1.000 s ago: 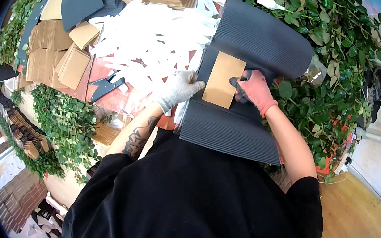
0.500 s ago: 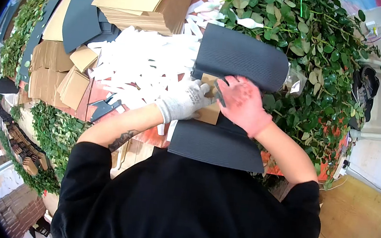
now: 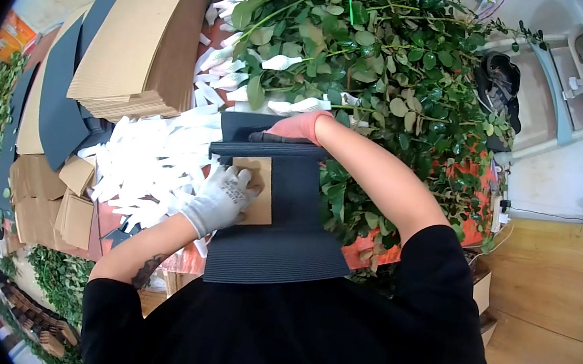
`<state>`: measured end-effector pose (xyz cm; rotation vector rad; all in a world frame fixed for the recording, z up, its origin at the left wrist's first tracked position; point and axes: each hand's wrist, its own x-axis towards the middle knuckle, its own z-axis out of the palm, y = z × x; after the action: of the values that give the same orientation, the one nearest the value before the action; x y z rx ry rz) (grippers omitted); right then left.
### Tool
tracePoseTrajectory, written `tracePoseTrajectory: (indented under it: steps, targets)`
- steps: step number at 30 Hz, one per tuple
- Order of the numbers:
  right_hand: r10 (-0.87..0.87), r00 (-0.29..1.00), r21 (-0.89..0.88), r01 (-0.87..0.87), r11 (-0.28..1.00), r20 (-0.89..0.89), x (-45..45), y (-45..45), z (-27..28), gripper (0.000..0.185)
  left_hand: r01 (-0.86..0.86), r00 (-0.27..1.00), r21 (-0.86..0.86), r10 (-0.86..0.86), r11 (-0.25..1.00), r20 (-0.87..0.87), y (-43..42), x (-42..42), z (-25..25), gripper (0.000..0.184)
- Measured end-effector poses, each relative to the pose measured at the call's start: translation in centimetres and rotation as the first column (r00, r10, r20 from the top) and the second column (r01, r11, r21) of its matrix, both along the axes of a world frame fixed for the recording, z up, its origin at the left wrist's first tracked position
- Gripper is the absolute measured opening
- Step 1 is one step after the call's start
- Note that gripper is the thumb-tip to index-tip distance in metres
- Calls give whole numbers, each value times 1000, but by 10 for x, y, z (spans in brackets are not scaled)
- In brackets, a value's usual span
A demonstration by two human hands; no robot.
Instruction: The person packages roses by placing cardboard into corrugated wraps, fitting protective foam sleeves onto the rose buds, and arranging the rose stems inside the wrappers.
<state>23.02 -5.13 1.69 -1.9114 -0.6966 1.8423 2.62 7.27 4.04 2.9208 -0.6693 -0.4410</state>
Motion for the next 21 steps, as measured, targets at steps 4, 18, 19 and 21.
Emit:
tracePoseTrajectory:
  steps: [4,18,19,21]
  targets:
    - [231,869,53,-282,958,438,2,3,21,50,9,996,67,-2,998,-93,-2,2,0,49]
    - [160,67,-141,-228,963,985,52,-174,10,47,-57,979,45,65,997,-193,-8,10,18,42]
    - [152,68,-135,-211,968,986,56,-179,13,47,-40,980,52,49,998,-191,-6,8,20,42]
    - [-7,-89,-17,-274,961,996,72,-194,26,43,89,981,-93,-103,992,-165,3,10,22,45]
